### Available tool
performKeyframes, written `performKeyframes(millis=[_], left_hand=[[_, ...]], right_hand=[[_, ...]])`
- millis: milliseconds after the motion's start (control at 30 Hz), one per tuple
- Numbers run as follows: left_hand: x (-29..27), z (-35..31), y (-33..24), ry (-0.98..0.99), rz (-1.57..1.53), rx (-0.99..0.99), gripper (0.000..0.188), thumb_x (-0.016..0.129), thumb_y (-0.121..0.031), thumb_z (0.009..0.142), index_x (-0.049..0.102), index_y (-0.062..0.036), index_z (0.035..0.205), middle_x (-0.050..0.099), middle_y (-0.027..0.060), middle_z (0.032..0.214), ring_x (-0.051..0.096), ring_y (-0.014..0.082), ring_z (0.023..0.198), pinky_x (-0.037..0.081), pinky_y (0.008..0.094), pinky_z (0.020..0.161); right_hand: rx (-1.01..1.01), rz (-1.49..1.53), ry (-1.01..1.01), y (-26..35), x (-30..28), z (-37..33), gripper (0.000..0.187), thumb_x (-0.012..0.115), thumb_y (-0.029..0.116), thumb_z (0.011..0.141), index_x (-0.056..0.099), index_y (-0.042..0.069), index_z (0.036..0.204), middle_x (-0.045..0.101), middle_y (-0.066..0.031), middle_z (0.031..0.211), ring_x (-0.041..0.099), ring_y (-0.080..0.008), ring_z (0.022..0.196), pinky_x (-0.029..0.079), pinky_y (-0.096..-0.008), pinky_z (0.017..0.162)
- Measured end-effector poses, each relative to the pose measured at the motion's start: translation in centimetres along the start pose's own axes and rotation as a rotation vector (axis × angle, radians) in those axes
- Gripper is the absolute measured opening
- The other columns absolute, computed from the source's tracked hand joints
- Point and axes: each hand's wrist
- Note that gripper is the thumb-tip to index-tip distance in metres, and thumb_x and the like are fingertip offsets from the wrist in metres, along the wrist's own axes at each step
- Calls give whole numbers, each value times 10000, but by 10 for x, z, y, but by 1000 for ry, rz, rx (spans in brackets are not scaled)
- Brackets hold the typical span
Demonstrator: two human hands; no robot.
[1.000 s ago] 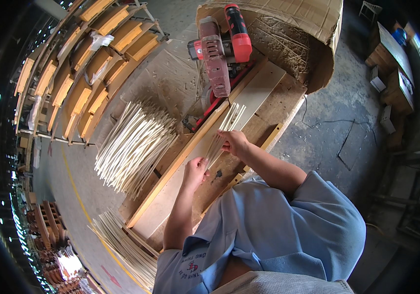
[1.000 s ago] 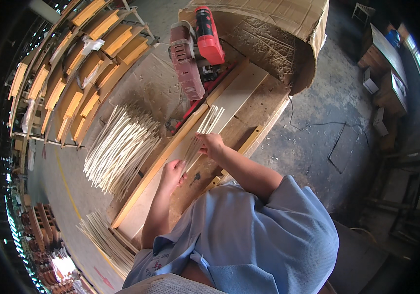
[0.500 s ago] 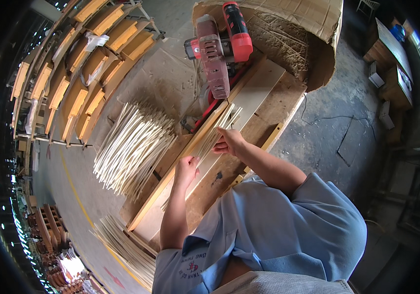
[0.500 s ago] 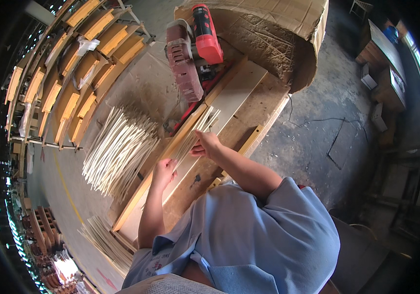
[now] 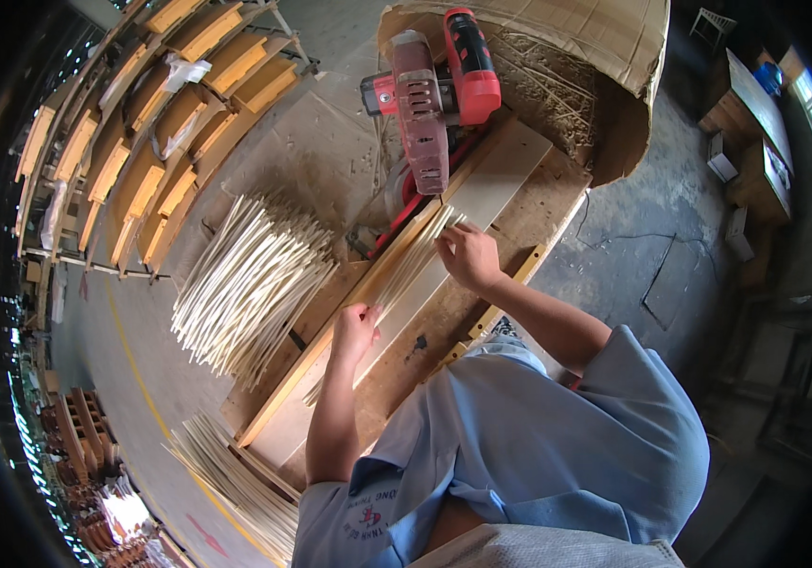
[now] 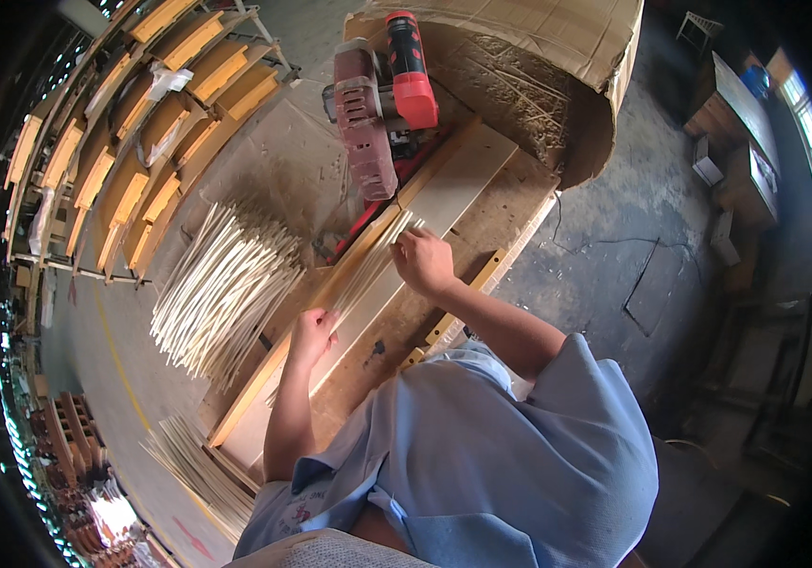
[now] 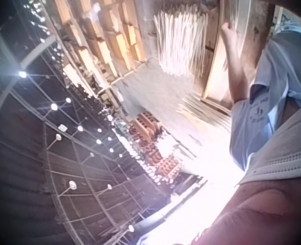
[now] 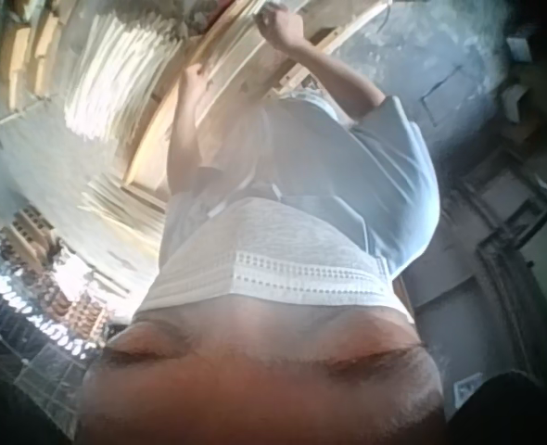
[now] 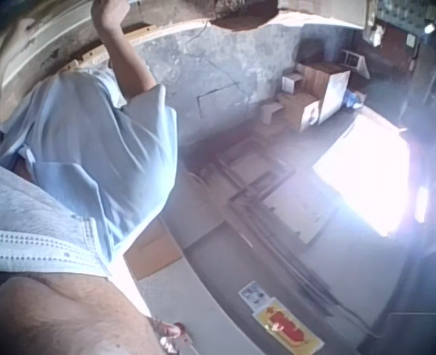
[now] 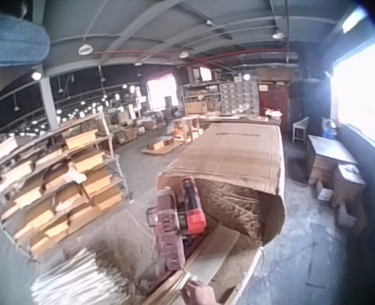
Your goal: The person repeatedly picks up small bundles of thin bamboo sticks, aligns them on a wooden guide, and cuts them to length using a red handheld circular saw. Cut pieces are placed into a growing pile on the workbench. The process is repeated continuously throughout the clip.
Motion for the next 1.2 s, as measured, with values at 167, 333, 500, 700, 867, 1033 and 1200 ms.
performKeyframes(millis=[167,333,500,700,867,1033,1200], left_hand=[[2,2,8,19,-45,0,354,646,-275,1049,615,-3,825,589,56,581,478,87,415,339,282,393],[1,1,4,15,-48,-45,404,669,-298,1032,607,11,780,596,73,592,572,129,480,412,320,442],[-3,-2,-1,-24,8,-35,399,670,-309,1029,634,14,797,629,85,605,590,137,488,419,319,452],[-7,1,-2,-71,126,-1,435,686,-338,1010,651,24,773,656,132,602,620,173,498,448,357,493],[-4,-1,-1,-142,154,1,436,692,-359,997,681,25,790,676,149,625,664,224,535,480,388,539],[-4,-1,5,-211,256,-8,437,704,-400,976,702,0,799,691,168,662,701,275,595,507,416,587],[3,-10,-5,-472,596,153,411,733,-401,960,722,-31,781,727,176,709,771,241,714,522,458,587]], right_hand=[[-270,-225,-85,-27,-5,12,363,663,242,938,680,112,1276,568,-41,1416,479,-323,1284,397,-494,1083],[-287,-300,16,-41,-3,14,456,648,301,969,629,105,1380,555,-36,1469,463,-312,1323,365,-501,1122],[-281,-301,26,-43,-2,12,496,647,332,966,617,90,1398,531,-56,1480,438,-332,1353,343,-514,1152],[-333,-298,2,-42,3,10,564,656,366,947,600,24,1392,480,-63,1504,367,-352,1424,294,-548,1197],[-361,-273,43,-42,-2,11,634,682,411,927,580,21,1416,470,-54,1512,348,-342,1430,266,-553,1216],[-341,-300,64,-38,-1,12,666,678,449,927,570,29,1432,472,-42,1513,363,-337,1411,252,-554,1222],[-286,-305,116,-41,2,14,665,671,459,939,559,55,1456,448,-42,1546,355,-362,1420,241,-560,1227]])
Point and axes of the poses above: each hand's wrist, its own z-axis towards the middle knuckle, its own x-axis out of the palm, y = z × x
